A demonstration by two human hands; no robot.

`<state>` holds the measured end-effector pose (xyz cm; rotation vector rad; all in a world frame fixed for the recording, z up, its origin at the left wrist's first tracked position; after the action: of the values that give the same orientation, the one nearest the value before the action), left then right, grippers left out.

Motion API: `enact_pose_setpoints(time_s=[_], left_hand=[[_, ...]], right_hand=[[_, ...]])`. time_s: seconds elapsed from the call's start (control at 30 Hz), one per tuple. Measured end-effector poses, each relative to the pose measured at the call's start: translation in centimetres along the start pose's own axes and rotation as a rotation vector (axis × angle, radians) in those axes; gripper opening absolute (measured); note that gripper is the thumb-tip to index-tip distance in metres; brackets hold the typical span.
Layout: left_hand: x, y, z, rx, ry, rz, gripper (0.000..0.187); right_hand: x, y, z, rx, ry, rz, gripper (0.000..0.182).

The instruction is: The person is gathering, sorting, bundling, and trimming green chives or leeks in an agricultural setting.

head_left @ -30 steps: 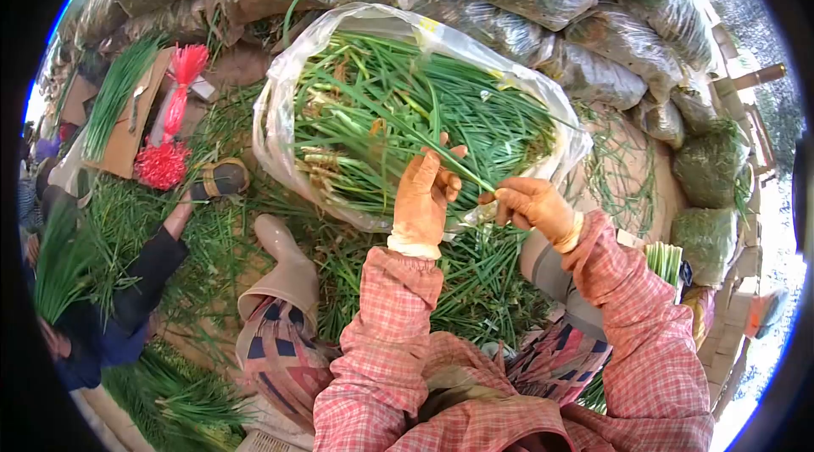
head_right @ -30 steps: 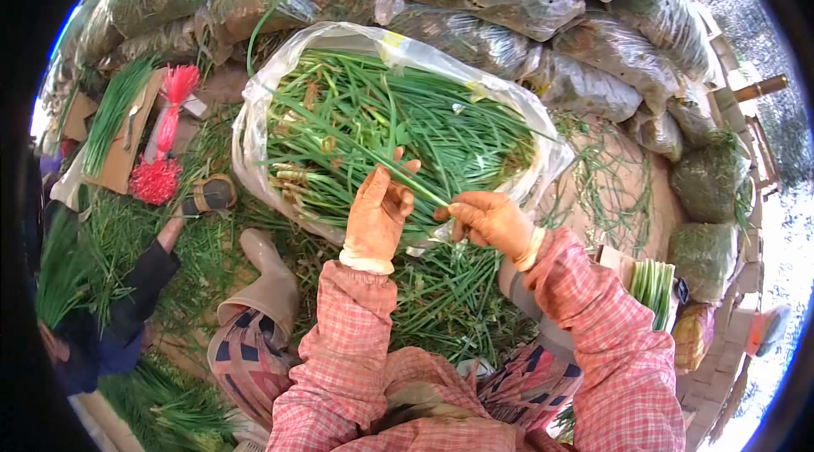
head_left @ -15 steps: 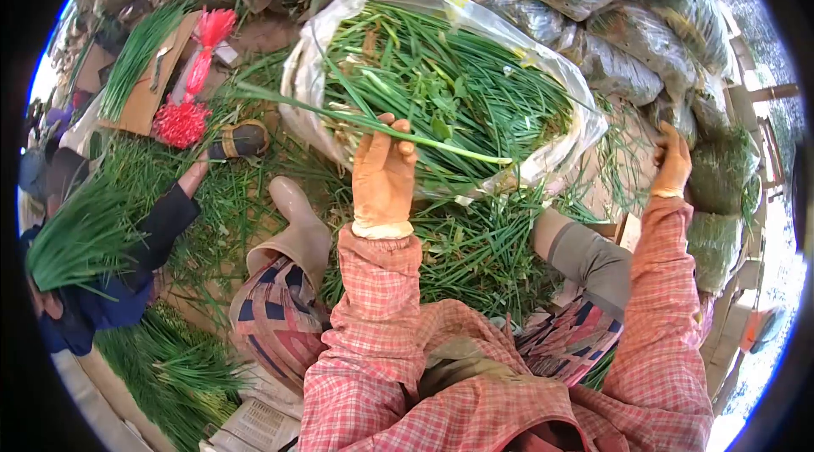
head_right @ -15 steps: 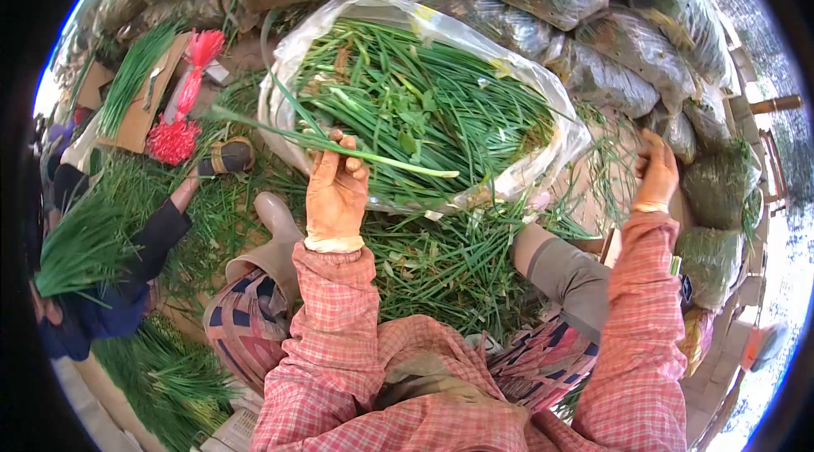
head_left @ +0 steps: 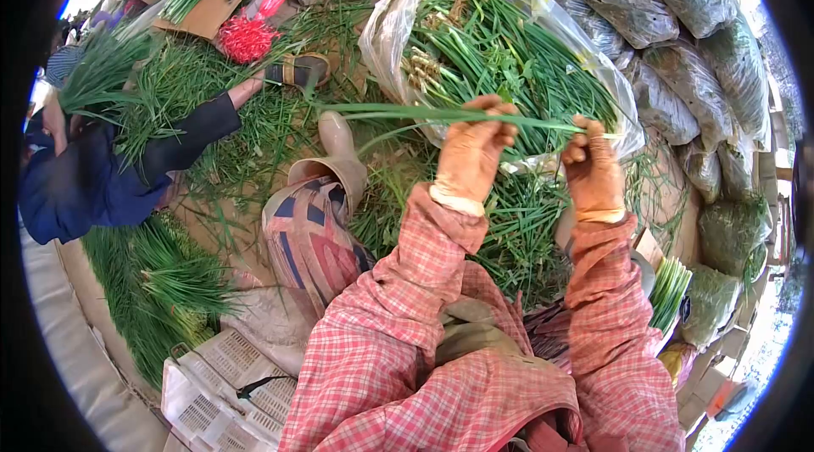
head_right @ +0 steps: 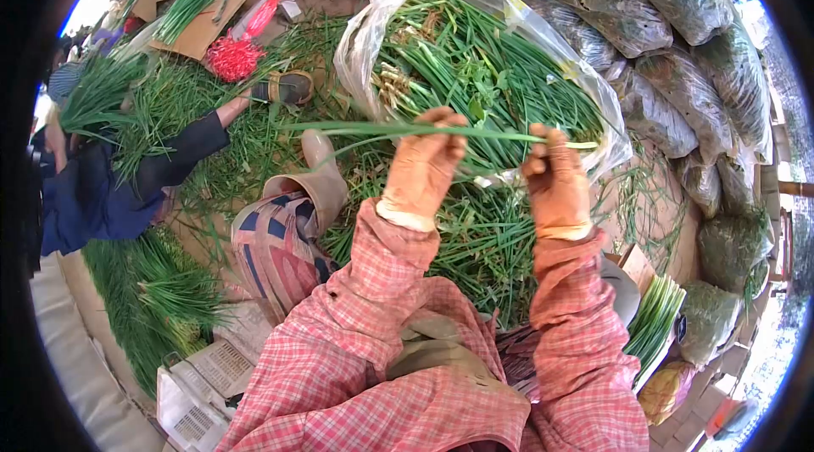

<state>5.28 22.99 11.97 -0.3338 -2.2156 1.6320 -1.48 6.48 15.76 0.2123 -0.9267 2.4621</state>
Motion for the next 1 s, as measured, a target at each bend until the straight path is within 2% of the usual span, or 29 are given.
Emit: enact_pose_setpoints(time_s=[0.07, 0.1, 0.17, 0.2, 0.23, 0.3, 0.37, 0.43, 0.47, 0.5, 0.53, 0.6, 0.63, 0.67, 0.7, 0.77, 0.8, 0.87, 0.9, 1.0], left_hand=[[0.1, 1.4, -1.4, 0.179, -0.004, -0.089, 0.021], [-0.1, 3.5, -2.4, 0.161, -0.039, -0.134, 0.016], [-0.9, 7.9, -3.3, 0.227, 0.082, -0.066, 0.006], [-0.5, 7.5, -3.7, 0.168, 0.043, -0.141, 0.007], [-1.3, 9.2, -3.8, 0.154, 0.081, -0.132, 0.007], [-2.4, 13.4, -4.2, 0.142, 0.153, -0.063, 0.010], [-3.4, 16.5, -3.7, 0.145, 0.199, 0.019, 0.014], [-4.0, 18.3, -3.2, 0.035, 0.184, 0.099, 0.018], [-3.8, 18.5, -2.9, -0.076, 0.162, -0.110, 0.021], [-3.8, 18.0, -2.5, -0.117, 0.162, -0.147, 0.024], [-3.6, 17.2, -2.1, -0.145, 0.168, -0.140, 0.025], [-3.1, 15.9, -1.7, -0.212, 0.172, -0.136, 0.027], [-3.0, 15.8, -1.5, -0.245, 0.176, -0.139, 0.028], [-2.8, 15.8, -1.2, -0.279, 0.175, -0.146, 0.029], [-2.6, 16.1, -0.9, -0.304, 0.194, -0.168, 0.030], [-1.8, 16.8, -1.5, -0.358, 0.205, -0.227, 0.031], [-1.1, 16.4, -1.5, -0.363, 0.192, -0.228, 0.028], [-0.9, 17.2, -1.7, -0.370, 0.203, -0.095, 0.023], [-0.8, 17.7, -1.6, -0.393, 0.227, -0.103, 0.019], [1.0, 17.6, -2.0, -0.414, 0.152, -0.179, 0.022]], right_hand=[[0.0, 4.2, 4.0, 0.008, 0.056, -0.055, 0.025], [1.1, 6.2, 7.0, 0.018, 0.118, -0.099, 0.025], [6.4, 7.5, 15.4, 0.209, 0.392, -0.269, 0.025], [9.4, 8.6, 19.8, 0.247, 0.496, -0.290, 0.026], [12.4, 9.4, 24.0, 0.295, 0.595, -0.313, 0.028], [19.2, 10.4, 31.8, 0.441, 0.703, -0.497, 0.028], [24.6, 12.9, 38.4, 0.570, 0.636, -0.562, 0.028], [29.7, 11.9, 41.7, 0.932, 0.626, -0.749, 0.032], [32.0, 12.5, 44.4, 1.502, 0.681, -0.743, 0.037], [33.9, 15.2, 47.0, 1.242, 0.534, -0.789, 0.039], [35.2, 15.8, 48.2, 1.299, 0.405, -0.777, 0.039], [36.8, 18.5, 49.7, 1.454, 0.226, -0.804, 0.032], [36.2, 18.6, 48.2, 1.536, 0.327, -0.933, 0.029], [35.1, 21.5, 46.8, 1.617, 0.233, -0.930, 0.029], [33.6, 25.0, 45.0, 1.702, 0.136, -0.916, 0.030], [29.7, 31.3, 39.1, 1.766, 0.070, -0.701, 0.034], [27.5, 35.0, 36.6, 1.873, 0.000, -0.741, 0.032], [23.0, 41.4, 31.7, 2.053, -0.156, -0.768, 0.032], [22.4, 43.3, 30.2, 2.091, -0.201, -0.792, 0.034], [19.9, 44.8, 28.1, 2.188, -0.261, -0.854, 0.040]])
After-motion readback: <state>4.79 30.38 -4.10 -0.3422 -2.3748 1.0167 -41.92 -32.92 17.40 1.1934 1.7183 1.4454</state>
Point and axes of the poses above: each hand's wrist, its own x-axis away from the middle knuckle, its own y-axis out of the back of the hand, z = x × y, the point moved 5 cm from there along -x, towards the middle knuckle, and after that the axes turned 3 degrees about -z, right-handed, at the moved point
